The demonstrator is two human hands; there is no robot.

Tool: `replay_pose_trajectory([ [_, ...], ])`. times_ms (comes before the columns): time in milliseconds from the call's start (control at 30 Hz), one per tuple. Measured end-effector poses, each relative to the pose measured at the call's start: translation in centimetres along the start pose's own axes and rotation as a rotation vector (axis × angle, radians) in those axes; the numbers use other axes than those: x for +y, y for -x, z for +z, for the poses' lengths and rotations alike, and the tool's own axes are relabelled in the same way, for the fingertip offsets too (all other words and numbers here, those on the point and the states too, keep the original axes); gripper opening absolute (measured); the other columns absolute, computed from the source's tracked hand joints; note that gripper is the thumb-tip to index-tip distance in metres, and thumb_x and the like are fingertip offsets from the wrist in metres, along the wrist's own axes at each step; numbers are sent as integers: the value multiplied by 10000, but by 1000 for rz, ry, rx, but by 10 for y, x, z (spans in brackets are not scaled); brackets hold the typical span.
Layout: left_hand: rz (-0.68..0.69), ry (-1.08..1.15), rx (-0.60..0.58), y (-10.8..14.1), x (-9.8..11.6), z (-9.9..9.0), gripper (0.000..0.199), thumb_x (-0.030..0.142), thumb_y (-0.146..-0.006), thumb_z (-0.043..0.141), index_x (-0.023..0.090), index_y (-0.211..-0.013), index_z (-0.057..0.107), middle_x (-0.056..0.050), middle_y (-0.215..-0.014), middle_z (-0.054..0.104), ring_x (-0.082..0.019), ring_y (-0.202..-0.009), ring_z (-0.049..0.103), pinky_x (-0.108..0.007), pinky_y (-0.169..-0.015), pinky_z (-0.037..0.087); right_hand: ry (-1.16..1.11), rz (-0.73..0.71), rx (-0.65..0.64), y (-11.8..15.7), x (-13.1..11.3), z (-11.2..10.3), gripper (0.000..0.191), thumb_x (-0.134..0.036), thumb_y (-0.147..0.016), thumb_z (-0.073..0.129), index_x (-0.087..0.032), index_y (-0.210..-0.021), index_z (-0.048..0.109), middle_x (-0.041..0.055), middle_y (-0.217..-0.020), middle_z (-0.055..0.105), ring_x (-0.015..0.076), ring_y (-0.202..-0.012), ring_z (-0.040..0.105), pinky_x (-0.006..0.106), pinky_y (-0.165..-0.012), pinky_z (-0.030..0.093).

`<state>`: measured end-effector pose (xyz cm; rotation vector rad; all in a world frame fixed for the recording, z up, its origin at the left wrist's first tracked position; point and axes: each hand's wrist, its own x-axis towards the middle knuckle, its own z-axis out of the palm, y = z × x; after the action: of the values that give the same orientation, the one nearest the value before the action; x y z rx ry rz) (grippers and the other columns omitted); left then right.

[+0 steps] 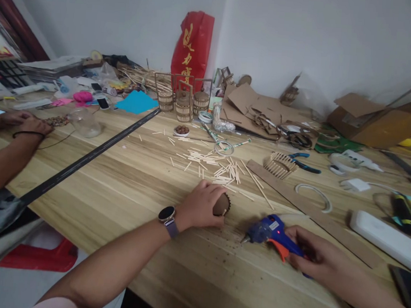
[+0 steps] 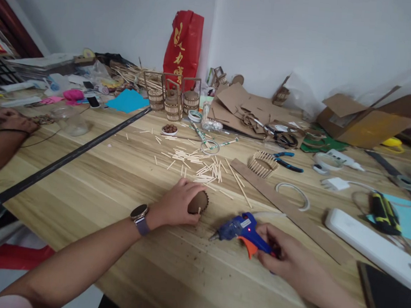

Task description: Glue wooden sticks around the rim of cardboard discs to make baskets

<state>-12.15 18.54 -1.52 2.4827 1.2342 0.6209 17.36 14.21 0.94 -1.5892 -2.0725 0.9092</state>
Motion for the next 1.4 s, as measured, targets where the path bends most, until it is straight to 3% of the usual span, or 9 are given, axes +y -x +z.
replay_pose_trajectory([
  [100, -3, 19, -8, 0, -1, 0, 638, 306, -669, 694, 200, -1257, 469, -72, -1300, 564, -281, -1150, 462, -425, -1036, 372, -193, 86, 139, 0, -2, -1, 330, -460, -656, 705, -257, -910, 644, 33, -873, 692, 237, -788, 627, 319, -654, 524],
  [167, -6, 24, -10, 0, 0, -1, 631, 302, -674, 686, 213, -1258, 465, -67, -1304, 561, -284, -1153, 459, -435, -1036, 371, -385, 170, 273, -1, -8, 3, 380, -491, -595, 744, -265, -876, 623, 27, -823, 671, 225, -726, 604, 313, -598, 506],
  [367, -11, 22, -4, 0, 0, 0, 615, 315, -672, 694, 211, -1240, 483, -60, -1284, 571, -282, -1137, 466, -423, -1035, 374, -909, 319, -72, -9, -31, 21, 304, -466, -631, 731, -204, -712, 600, -48, -505, 420, 89, -431, 343, 221, -390, 285],
  [467, -1, 21, -3, 0, -1, 1, 628, 318, -665, 707, 196, -1241, 487, -69, -1292, 566, -281, -1138, 465, -416, -1038, 371, -974, 302, -16, -14, -33, 23, 294, -415, -598, 773, -208, -738, 618, -50, -523, 414, 82, -448, 312, 206, -385, 258],
  [567, 14, 21, 0, 0, -2, 1, 639, 313, -668, 712, 182, -1250, 482, -77, -1302, 559, -277, -1157, 455, -407, -1047, 364, -902, 279, 64, -13, -26, 21, 334, -459, -584, 787, -205, -743, 639, -13, -579, 532, 79, -445, 338, 220, -394, 284],
  [733, 13, 24, -6, 0, -1, -1, 624, 306, -669, 713, 195, -1239, 485, -67, -1295, 565, -275, -1158, 460, -406, -1046, 366, -457, 261, 27, -7, -12, 28, 444, -627, -678, 685, -185, -656, 656, -3, -495, 546, 141, -470, 473, 274, -463, 406],
  [867, 16, 30, -11, 0, -1, -2, 629, 305, -671, 711, 198, -1244, 477, -70, -1305, 557, -274, -1173, 456, -405, -1048, 359, -229, 128, 77, -7, -17, 35, 465, -665, -694, 636, -219, -797, 719, 48, -719, 718, 228, -657, 629, 348, -629, 535],
  [1067, 5, 32, -22, 0, -1, -2, 642, 302, -667, 715, 220, -1253, 467, -68, -1301, 557, -284, -1177, 456, -431, -1043, 356, -77, 62, 47, -8, -15, 39, 438, -615, -743, 593, -244, -925, 741, 54, -853, 772, 288, -768, 692, 424, -740, 565],
  [1400, -2, 29, -33, -1, 1, -3, 654, 305, -656, 735, 206, -1250, 479, -74, -1300, 558, -288, -1169, 453, -429, -1047, 359, -18, 36, 40, -10, -27, 46, 425, -571, -752, 554, -227, -912, 745, 59, -853, 776, 295, -774, 711, 409, -711, 578],
])
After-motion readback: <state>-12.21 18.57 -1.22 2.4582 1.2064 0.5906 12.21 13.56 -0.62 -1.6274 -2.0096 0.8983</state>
